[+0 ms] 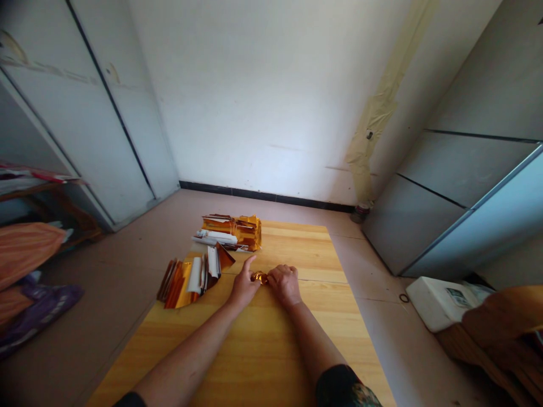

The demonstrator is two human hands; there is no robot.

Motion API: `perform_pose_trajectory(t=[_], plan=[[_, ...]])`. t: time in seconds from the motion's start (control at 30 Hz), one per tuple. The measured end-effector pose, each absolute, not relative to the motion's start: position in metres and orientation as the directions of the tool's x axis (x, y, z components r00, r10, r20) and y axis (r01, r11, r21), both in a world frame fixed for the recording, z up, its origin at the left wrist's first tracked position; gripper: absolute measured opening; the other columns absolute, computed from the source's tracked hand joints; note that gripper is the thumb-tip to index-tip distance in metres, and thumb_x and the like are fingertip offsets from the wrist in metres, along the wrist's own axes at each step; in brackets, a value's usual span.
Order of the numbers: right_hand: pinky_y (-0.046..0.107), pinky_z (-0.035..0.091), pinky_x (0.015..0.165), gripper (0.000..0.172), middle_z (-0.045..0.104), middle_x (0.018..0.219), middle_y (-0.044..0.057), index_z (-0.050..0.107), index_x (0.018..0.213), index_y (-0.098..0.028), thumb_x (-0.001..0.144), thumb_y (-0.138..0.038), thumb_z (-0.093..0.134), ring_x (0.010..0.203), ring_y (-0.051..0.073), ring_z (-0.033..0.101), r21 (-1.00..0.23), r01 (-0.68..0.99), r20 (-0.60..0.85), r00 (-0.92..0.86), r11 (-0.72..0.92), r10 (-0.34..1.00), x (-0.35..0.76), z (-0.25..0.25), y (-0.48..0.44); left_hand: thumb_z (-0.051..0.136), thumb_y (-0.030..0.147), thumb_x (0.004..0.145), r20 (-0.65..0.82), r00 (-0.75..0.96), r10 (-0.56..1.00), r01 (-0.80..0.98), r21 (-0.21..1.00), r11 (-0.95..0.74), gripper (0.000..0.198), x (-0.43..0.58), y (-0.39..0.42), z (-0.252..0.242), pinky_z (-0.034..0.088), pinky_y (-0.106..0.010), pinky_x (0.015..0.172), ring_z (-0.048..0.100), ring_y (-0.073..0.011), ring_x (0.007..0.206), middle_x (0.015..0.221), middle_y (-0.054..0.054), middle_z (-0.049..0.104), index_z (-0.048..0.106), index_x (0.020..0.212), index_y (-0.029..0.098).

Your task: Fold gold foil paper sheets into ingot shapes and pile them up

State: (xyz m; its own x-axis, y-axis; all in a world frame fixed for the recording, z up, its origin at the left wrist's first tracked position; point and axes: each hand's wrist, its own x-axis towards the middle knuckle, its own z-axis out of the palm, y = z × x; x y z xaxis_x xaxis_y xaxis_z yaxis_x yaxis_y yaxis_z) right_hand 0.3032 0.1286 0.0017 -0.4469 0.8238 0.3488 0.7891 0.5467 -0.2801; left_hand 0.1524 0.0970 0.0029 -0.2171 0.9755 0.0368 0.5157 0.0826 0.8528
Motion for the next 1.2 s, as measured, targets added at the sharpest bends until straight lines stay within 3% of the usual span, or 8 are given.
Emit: perform_pose_trajectory(t=[0.43,0.7,1.0,1.2], plan=[[0.027,0.022,0.074,0.023,0.063,0.078,0.001,0.064,0.076,-0.019,0.092,-0.021,0.048,0.078,0.013,0.05,-0.214,0.846,0.335,-0.405,0.488,0.85,0.295,0.005,0.125,0.055,0.005,0.072,-0.006,-0.189,0.982,0.642,0.756,0.128,0.067,0.15,0.098,0.011,0.032,-0.02,0.056,0.054,-0.0117,0.06,0.064,0.005,0.054,0.037,0.133,0.025],[0.028,0.022,0.078,0.022,0.062,0.075,0.0,0.066,0.073,-0.021,0.09,-0.022,0.052,0.076,0.013,0.05,-0.184,0.837,0.397,-0.417,0.516,0.818,0.306,0.01,0.128,0.06,0.027,0.077,0.035,-0.128,0.991,0.764,0.641,0.076,0.064,0.152,0.096,0.006,0.04,-0.025,0.068,0.061,-0.0184,0.08,0.085,-0.003,0.065,0.036,0.135,0.022],[0.037,0.018,0.092,0.018,0.059,0.072,0.0,0.063,0.071,-0.023,0.087,-0.024,0.055,0.077,0.015,0.046,0.047,0.856,0.447,-0.48,0.515,0.755,0.315,0.01,0.125,0.062,0.02,0.07,0.165,-0.069,0.984,0.788,0.614,-0.048,0.067,0.149,0.093,0.0,0.043,-0.028,0.079,0.057,-0.0204,0.092,0.094,-0.006,0.063,0.04,0.133,0.016],[0.037,0.019,0.092,0.012,0.061,0.073,0.0,0.065,0.085,-0.025,0.088,-0.024,0.053,0.078,0.016,0.048,0.034,0.865,0.47,-0.456,0.501,0.755,0.319,0.005,0.122,0.062,0.016,0.068,0.195,-0.074,0.978,0.778,0.625,-0.066,0.064,0.148,0.092,-0.004,0.044,-0.029,0.079,0.056,-0.0197,0.091,0.092,-0.005,0.062,0.043,0.13,0.016]])
